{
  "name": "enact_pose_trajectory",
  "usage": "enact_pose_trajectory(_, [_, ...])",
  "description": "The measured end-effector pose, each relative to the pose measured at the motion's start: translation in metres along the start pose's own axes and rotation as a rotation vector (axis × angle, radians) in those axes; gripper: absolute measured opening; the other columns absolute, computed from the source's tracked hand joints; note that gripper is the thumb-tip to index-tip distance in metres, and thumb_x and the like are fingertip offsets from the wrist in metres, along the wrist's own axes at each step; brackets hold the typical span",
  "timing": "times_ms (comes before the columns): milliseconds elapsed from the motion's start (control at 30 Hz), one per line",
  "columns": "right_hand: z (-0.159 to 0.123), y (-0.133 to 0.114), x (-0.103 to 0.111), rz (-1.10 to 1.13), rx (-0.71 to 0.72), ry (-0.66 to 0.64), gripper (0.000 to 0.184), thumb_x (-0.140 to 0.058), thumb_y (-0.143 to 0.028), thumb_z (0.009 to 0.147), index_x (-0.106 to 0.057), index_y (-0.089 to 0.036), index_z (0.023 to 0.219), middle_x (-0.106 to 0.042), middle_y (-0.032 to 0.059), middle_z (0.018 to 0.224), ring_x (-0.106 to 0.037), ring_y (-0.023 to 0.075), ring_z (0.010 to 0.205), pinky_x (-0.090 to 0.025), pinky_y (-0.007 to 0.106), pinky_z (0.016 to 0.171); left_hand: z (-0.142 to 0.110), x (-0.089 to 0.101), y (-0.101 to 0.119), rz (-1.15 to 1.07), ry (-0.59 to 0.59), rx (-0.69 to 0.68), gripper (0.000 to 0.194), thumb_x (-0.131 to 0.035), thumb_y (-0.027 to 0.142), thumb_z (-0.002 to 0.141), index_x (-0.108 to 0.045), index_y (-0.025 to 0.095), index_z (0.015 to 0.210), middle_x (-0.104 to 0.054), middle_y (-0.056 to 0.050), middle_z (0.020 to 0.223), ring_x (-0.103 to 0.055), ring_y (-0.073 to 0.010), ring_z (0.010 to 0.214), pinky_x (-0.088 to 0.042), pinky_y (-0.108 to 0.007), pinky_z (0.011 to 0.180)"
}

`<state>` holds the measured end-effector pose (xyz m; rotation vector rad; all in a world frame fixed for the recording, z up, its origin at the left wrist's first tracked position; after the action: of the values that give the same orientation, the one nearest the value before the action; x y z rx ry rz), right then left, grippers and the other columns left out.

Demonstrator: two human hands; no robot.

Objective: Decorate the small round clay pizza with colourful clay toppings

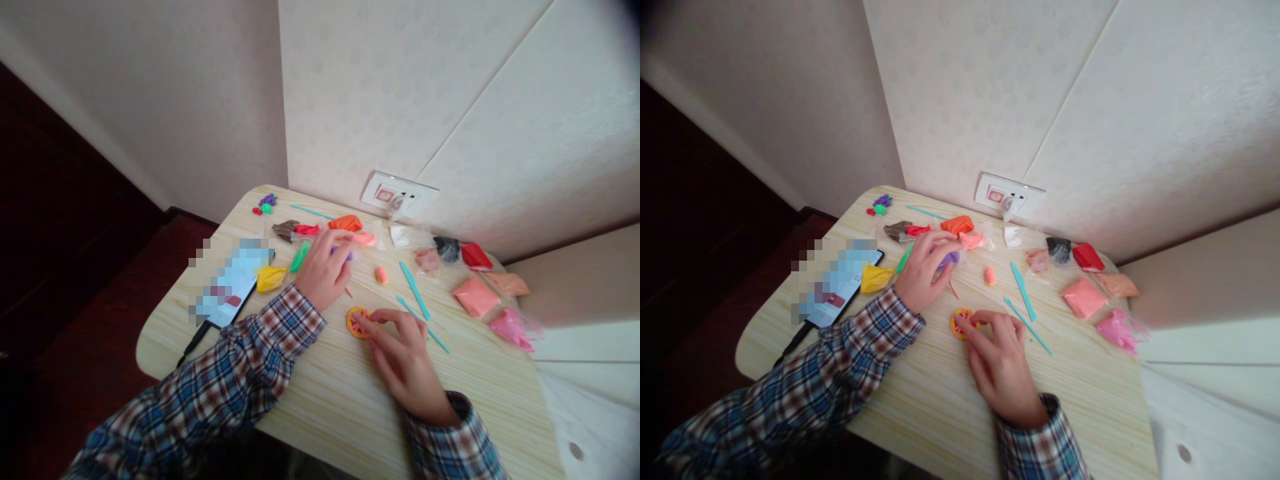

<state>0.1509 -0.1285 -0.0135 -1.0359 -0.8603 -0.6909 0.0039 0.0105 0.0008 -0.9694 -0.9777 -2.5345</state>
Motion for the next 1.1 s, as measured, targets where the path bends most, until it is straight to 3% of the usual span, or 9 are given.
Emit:
enact_pose_trajectory(267, [0.0016, -0.0018, -0.0004, -0.032, 0.01, -0.031, 0.047, -0.045, -0.01, 0.08, -0.052, -0.028, 0.124, -0.052, 0.0075, 0.107, -0.049, 0.0236, 0.101, -0.031, 0.043, 0.085, -0.0003, 0.0002, 0.0007, 0.005, 0.007, 0.003, 0.035, -0.046, 0.007, 0.077, -0.052, 0.018, 0.109, -0.05, -0.009, 0.114, -0.046, -0.0218, 0.11, -0.038, -0.042, 0.098])
enact_pose_trajectory(467, [0.0012, -0.0008, 0.0014, 0.001, -0.038, 0.055, 0.05, -0.045, -0.012, 0.08, -0.048, -0.027, 0.128, -0.05, 0.008, 0.109, -0.049, 0.0244, 0.102, -0.033, 0.042, 0.084, -0.0005, 0.0004, -0.0002, 0.005, 0.006, 0.004, 0.034, -0.045, 0.008, 0.078, -0.052, 0.018, 0.11, -0.049, -0.009, 0.115, -0.045, -0.022, 0.109, -0.041, -0.04, 0.094])
enact_pose_trajectory(733, [0.0053, -0.0074, 0.0007, -0.061, -0.01, -0.052, 0.044, -0.046, -0.011, 0.08, -0.055, -0.027, 0.121, -0.051, 0.0086, 0.111, -0.048, 0.0245, 0.103, -0.031, 0.044, 0.086, -0.0004, 0.0011, 0.0011, 0.009, -0.002, -0.006, 0.034, -0.046, 0.008, 0.078, -0.052, 0.017, 0.111, -0.048, -0.009, 0.115, -0.045, -0.0218, 0.107, -0.041, -0.039, 0.094])
enact_pose_trajectory(1100, [0.0038, -0.0051, 0.0018, -0.049, -0.015, -0.001, 0.047, -0.045, -0.01, 0.079, -0.054, -0.028, 0.121, -0.052, 0.0074, 0.11, -0.049, 0.0242, 0.104, -0.031, 0.043, 0.086, 0.001, 0.0027, 0.0013, 0.003, 0.001, 0.005, 0.032, -0.046, 0.008, 0.078, -0.054, 0.017, 0.108, -0.05, -0.009, 0.113, -0.047, -0.0218, 0.105, -0.041, -0.039, 0.093])
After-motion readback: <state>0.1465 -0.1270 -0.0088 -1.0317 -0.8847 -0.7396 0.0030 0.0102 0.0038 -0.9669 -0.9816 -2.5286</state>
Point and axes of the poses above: each hand's wrist, its own z-axis towards the middle knuckle, its own x-axis out of the back of the hand, y = z × x, the point moved 1 cm from there along z, towards the middle knuckle
